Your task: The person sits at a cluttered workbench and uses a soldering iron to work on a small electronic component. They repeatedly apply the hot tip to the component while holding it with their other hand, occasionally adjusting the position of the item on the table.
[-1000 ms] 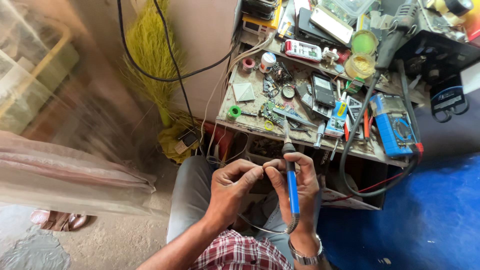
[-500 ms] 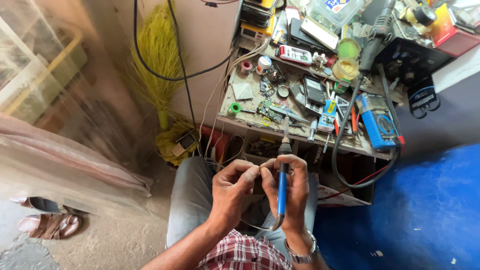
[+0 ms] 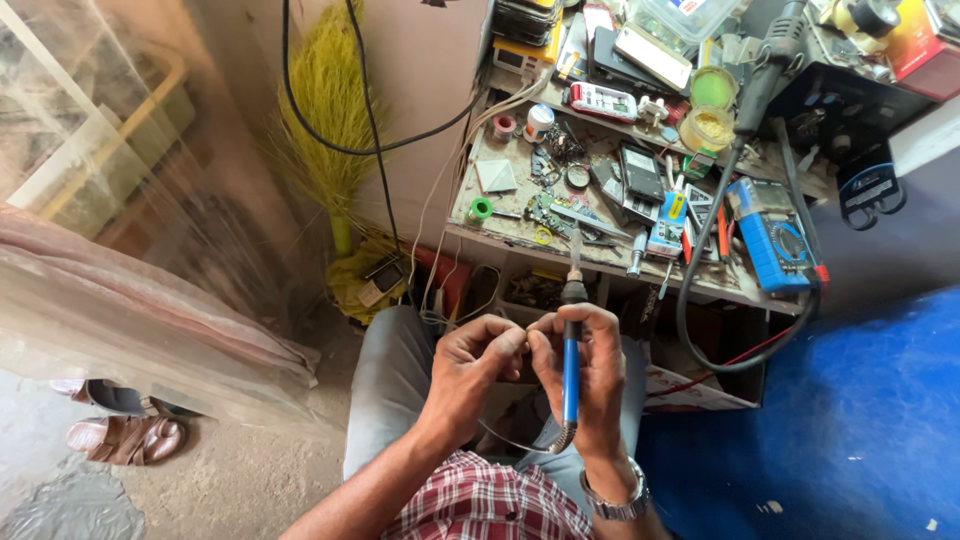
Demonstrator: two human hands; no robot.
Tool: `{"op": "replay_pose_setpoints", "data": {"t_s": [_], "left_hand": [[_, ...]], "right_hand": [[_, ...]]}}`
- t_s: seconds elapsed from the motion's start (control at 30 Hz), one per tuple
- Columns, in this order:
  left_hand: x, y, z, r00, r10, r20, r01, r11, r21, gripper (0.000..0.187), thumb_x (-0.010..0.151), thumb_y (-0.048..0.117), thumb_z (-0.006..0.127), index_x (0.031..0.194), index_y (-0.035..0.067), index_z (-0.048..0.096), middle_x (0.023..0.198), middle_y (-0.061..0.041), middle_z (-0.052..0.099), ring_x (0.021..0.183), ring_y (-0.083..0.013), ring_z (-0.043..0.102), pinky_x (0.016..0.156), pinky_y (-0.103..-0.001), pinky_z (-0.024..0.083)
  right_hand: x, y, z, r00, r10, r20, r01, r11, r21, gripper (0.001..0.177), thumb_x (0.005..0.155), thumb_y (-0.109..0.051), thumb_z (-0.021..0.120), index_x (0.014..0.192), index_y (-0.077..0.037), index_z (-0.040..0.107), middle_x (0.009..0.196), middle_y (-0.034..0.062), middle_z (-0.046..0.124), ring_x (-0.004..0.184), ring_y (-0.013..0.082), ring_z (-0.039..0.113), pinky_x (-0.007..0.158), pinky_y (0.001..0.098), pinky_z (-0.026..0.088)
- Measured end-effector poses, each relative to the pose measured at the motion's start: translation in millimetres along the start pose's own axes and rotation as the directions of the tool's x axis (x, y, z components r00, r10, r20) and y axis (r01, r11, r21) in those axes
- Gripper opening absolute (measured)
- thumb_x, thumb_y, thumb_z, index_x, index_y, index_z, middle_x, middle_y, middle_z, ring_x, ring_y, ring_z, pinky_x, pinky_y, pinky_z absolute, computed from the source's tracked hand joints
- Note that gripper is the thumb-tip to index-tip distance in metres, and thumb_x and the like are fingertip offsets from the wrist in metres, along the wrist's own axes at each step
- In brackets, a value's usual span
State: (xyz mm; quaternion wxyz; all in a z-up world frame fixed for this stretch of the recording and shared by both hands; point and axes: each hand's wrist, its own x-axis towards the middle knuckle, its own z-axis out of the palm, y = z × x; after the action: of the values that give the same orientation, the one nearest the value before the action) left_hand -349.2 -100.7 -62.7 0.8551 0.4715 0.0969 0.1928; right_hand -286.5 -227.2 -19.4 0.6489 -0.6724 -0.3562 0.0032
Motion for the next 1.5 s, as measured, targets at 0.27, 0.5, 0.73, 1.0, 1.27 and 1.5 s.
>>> {"op": "replay_pose_setpoints", "data": {"t_s": [0.27,0.5,0.73,1.0,1.27,1.5], "left_hand": [[6,-1,-4,1.000,0.003,0.005,-0.003,0.995,0.098,0.017,0.097,0.016,0.070,0.094,0.000,0.074,0.080,0.000,0.068,0.073,-0.0055,0.059,0.069,-0.023,0.050],[17,-7,-11,1.000,0.021,-0.010,-0.020,0.992,0.128,0.013,0.094,0.014,0.071,0.091,0.002,0.070,0.087,0.001,0.067,0.077,-0.0048,0.061,0.072,-0.024,0.053],[21,-16,-22,0.999,0.037,-0.032,-0.033,0.992,0.123,0.013,0.096,0.014,0.067,0.092,0.002,0.069,0.085,0.001,0.067,0.079,-0.0057,0.061,0.074,-0.024,0.052],[34,-12,-19,0.984,-0.151,0.092,0.139,0.983,0.123,0.014,0.097,0.013,0.069,0.096,0.000,0.073,0.087,-0.002,0.069,0.081,-0.0077,0.062,0.074,-0.025,0.050],[42,-4,-17,0.983,-0.009,0.184,-0.060,0.930,0.363,0.015,0.091,0.011,0.073,0.097,-0.002,0.075,0.099,-0.003,0.072,0.093,-0.0112,0.067,0.081,-0.026,0.053],[43,-11,-14,0.989,-0.091,0.113,0.059,0.964,0.260,0.011,0.088,0.009,0.079,0.093,-0.001,0.077,0.092,-0.001,0.072,0.085,-0.0080,0.065,0.075,-0.024,0.052]], "right_hand": [[5,1,-7,0.986,-0.152,0.075,0.165,0.964,-0.210,0.037,0.097,0.002,0.070,0.126,-0.004,0.048,0.101,0.0084,0.072,0.086,0.0078,0.068,0.073,0.0228,0.057],[11,10,-4,0.992,-0.108,0.069,0.122,0.959,-0.255,0.038,0.093,0.002,0.073,0.123,-0.004,0.049,0.095,0.0071,0.073,0.074,0.0064,0.066,0.064,0.0213,0.055],[19,25,1,0.986,-0.113,0.124,0.137,0.968,-0.210,0.039,0.093,0.001,0.074,0.122,-0.006,0.049,0.097,0.0070,0.072,0.075,0.0067,0.066,0.060,0.0215,0.054],[27,32,-15,0.987,-0.088,0.132,0.114,0.974,-0.197,0.036,0.094,0.000,0.074,0.121,-0.007,0.050,0.097,0.0069,0.071,0.075,0.0073,0.068,0.061,0.0214,0.057],[27,38,-26,0.993,-0.052,0.109,0.072,0.979,-0.190,0.036,0.095,-0.003,0.073,0.122,-0.005,0.048,0.095,0.0065,0.073,0.073,0.0058,0.066,0.062,0.0207,0.055],[26,40,-27,0.997,0.035,0.072,-0.028,0.995,-0.091,0.034,0.097,-0.001,0.070,0.123,-0.004,0.047,0.095,0.0059,0.073,0.071,0.0023,0.063,0.060,0.0178,0.053]]}}
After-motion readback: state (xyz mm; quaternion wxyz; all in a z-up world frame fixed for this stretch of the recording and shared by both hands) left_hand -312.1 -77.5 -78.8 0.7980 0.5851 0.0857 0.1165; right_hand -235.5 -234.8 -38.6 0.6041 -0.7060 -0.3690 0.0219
